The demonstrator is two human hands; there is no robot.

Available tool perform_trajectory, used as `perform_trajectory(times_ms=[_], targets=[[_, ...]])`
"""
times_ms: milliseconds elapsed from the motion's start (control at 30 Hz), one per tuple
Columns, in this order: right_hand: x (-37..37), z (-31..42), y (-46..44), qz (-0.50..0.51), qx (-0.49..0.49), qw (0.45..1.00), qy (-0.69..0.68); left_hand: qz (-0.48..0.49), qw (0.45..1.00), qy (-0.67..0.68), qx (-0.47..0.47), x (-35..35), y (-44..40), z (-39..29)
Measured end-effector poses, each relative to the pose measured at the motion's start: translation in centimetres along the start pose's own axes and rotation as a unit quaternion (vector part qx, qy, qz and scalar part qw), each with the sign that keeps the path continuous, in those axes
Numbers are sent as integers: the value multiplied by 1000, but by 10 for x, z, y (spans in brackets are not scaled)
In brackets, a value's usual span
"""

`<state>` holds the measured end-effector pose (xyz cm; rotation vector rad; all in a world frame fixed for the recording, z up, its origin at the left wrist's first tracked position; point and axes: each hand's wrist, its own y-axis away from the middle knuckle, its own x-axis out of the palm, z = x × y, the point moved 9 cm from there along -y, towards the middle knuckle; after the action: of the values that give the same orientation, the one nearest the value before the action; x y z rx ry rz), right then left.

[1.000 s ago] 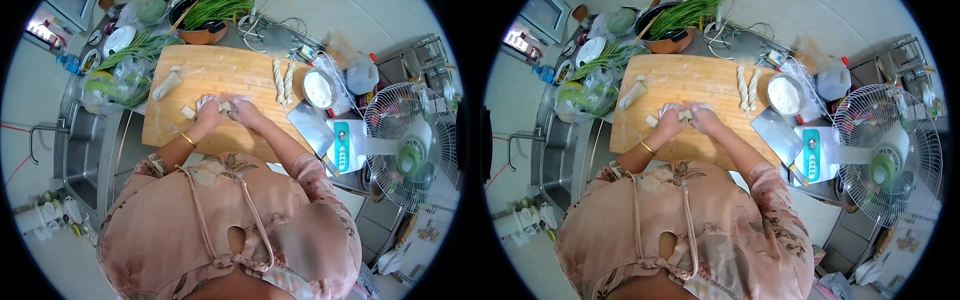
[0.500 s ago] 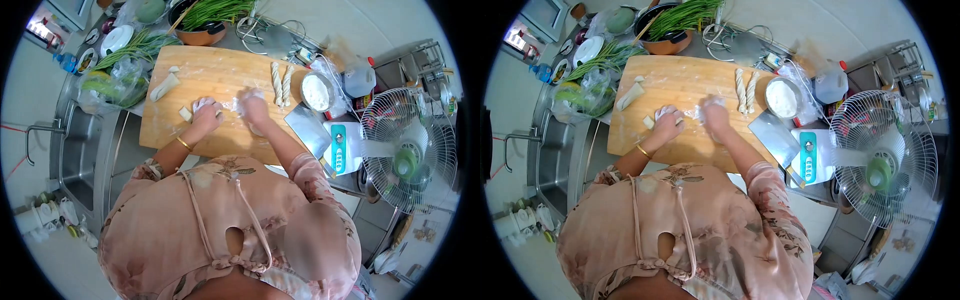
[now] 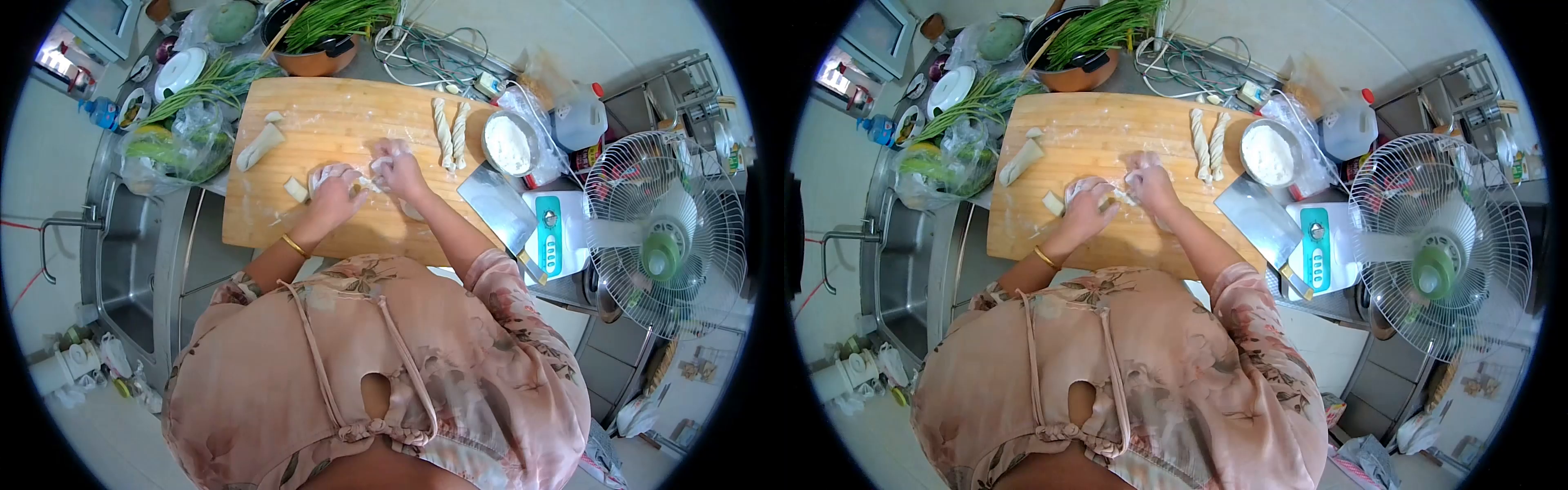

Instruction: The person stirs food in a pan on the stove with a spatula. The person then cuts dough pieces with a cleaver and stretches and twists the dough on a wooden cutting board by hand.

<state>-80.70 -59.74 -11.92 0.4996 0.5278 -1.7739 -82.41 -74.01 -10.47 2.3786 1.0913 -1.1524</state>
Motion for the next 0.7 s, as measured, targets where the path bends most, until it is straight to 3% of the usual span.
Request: perform_trajectory(times_ms=[100, 200, 300, 400, 500, 633, 700], targets=[[-1, 22, 25, 13, -137, 982, 126, -6, 1000, -23, 17, -1, 1, -6], [0, 32, 34, 10, -127, 962, 240, -16, 997, -58, 38, -9, 3, -17], [21, 41, 39, 26, -185, 945, 269, -35, 997, -62, 39, -9, 1, -16], [44, 34, 29, 116, -221, 930, 269, -24, 997, -66, 15, -7, -2, -12], [11, 24, 11, 30, -94, 952, 291, -42, 996, -77, 26, -13, -1, -12], [-17, -3, 12, 3, -29, 992, 126, -26, 996, -82, 14, -15, 1, -12], [-42, -27, 25, -42, 17, 993, 108, -14, 996, -85, 3, -11, -2, -8]])
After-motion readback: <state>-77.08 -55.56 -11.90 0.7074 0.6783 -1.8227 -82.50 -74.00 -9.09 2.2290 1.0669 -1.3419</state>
